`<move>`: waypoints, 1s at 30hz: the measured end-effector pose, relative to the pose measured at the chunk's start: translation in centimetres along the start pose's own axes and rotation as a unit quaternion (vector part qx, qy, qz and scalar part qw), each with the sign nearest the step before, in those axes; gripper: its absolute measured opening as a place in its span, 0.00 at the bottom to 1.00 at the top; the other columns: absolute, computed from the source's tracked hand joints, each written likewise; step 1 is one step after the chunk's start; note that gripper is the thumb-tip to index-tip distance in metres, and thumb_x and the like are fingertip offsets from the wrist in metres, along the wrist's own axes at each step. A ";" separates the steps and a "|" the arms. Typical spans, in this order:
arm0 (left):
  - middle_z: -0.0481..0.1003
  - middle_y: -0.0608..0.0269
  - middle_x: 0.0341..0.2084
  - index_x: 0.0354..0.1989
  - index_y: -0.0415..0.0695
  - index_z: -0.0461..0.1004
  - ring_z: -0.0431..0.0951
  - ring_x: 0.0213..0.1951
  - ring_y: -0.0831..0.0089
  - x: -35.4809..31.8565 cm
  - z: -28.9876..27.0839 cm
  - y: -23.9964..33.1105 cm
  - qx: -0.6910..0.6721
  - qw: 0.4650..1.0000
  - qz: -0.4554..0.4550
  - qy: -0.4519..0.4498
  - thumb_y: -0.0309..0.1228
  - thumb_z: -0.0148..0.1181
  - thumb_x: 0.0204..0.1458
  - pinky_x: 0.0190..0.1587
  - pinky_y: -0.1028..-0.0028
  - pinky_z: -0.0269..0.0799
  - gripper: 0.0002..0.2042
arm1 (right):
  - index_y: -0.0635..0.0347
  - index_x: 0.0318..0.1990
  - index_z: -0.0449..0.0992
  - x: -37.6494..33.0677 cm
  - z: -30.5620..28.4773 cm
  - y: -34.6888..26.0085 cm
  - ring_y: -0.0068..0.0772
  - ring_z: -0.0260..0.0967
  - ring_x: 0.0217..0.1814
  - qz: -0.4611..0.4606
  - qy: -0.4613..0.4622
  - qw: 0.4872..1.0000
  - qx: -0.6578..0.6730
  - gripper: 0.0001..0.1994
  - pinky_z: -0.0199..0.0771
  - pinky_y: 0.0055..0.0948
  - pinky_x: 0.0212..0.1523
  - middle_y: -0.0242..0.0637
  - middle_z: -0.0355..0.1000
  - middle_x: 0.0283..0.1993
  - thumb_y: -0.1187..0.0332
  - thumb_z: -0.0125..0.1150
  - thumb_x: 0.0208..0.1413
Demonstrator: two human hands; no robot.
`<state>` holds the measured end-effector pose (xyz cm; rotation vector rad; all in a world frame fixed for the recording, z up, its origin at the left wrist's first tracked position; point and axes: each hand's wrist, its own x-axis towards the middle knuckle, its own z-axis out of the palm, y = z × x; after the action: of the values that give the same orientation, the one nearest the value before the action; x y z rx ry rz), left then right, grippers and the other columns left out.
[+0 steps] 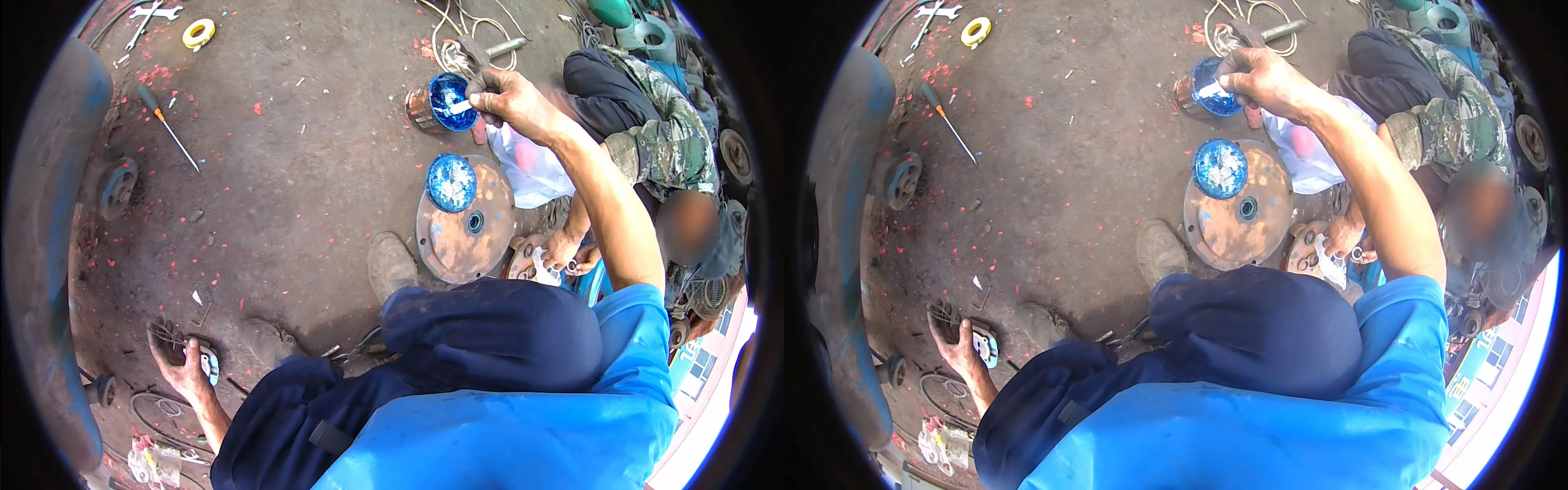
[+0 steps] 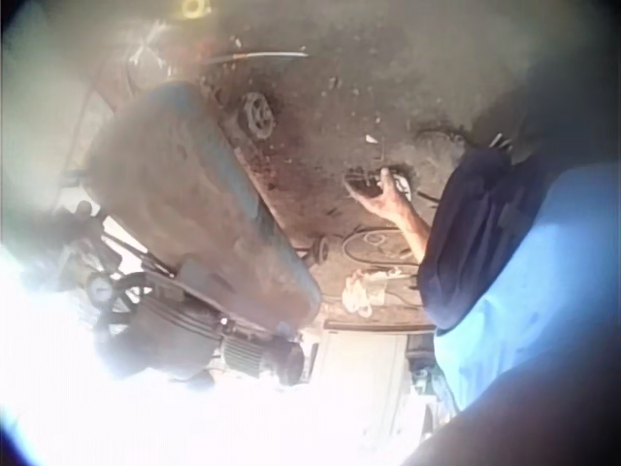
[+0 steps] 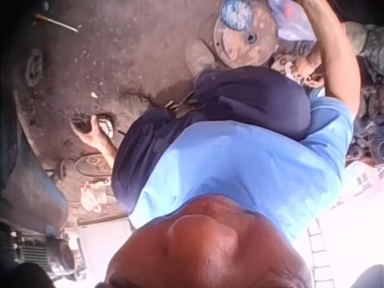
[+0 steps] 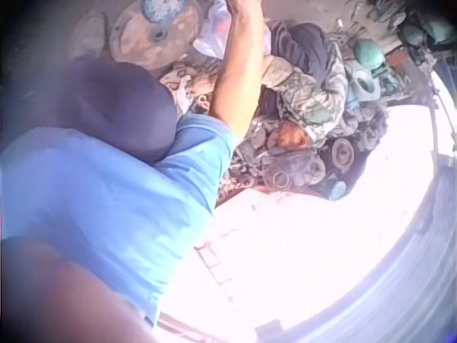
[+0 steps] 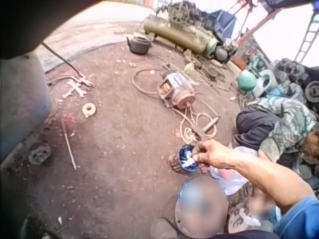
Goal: The person sits on the floor and assembles a mechanical housing by placing a gasket and a metal cover onto a blue base. They align the components, press them together, and inspect the fit from multiple angles.
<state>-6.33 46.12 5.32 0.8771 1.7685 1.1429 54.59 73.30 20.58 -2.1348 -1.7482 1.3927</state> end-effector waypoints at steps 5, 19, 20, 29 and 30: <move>0.62 0.45 0.73 0.77 0.39 0.54 0.65 0.71 0.53 -0.9 -2.1 -1.0 -0.028 0.999 -0.005 0.036 0.18 0.70 0.50 0.69 0.59 0.65 0.44 | 0.63 0.42 0.76 -0.9 6.0 -9.5 0.16 0.65 0.26 -0.037 -0.095 0.995 0.017 0.07 0.70 0.23 0.27 0.29 0.72 0.29 0.68 0.60 0.67; 0.67 0.50 0.68 0.74 0.37 0.59 0.73 0.63 0.56 -12.4 -12.2 -7.1 -0.157 0.920 -0.126 0.336 0.30 0.73 0.54 0.61 0.61 0.73 0.40 | 0.62 0.47 0.81 -4.2 47.6 -24.5 0.37 0.79 0.41 -0.249 -0.353 0.900 -0.048 0.10 0.77 0.37 0.46 0.45 0.80 0.37 0.71 0.67 0.59; 0.66 0.48 0.68 0.74 0.36 0.57 0.72 0.64 0.56 -12.9 -12.4 -7.9 -0.177 0.915 -0.132 0.338 0.28 0.74 0.53 0.63 0.61 0.72 0.42 | 0.62 0.47 0.81 -4.5 50.8 -24.7 0.41 0.80 0.44 -0.242 -0.355 0.901 -0.054 0.11 0.77 0.39 0.48 0.48 0.81 0.40 0.70 0.67 0.59; 0.63 0.46 0.70 0.74 0.34 0.53 0.68 0.69 0.55 -12.2 -11.1 -9.9 -0.171 0.957 -0.112 0.208 0.24 0.77 0.45 0.65 0.61 0.72 0.48 | 0.63 0.46 0.82 -5.1 63.2 -24.2 0.47 0.81 0.47 -0.217 -0.251 0.944 0.005 0.12 0.79 0.40 0.49 0.51 0.82 0.44 0.69 0.70 0.56; 0.64 0.46 0.69 0.74 0.34 0.53 0.69 0.69 0.57 -11.9 -10.8 -9.5 -0.217 0.944 -0.126 0.215 0.23 0.77 0.44 0.66 0.61 0.71 0.49 | 0.65 0.47 0.82 -5.3 63.2 -24.9 0.42 0.81 0.47 -0.203 -0.258 0.944 -0.011 0.13 0.78 0.38 0.49 0.51 0.82 0.44 0.70 0.69 0.56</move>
<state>-12.36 28.75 2.20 0.1342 1.7922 1.5484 -5.15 47.98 -0.23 -1.3569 -2.2076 1.9078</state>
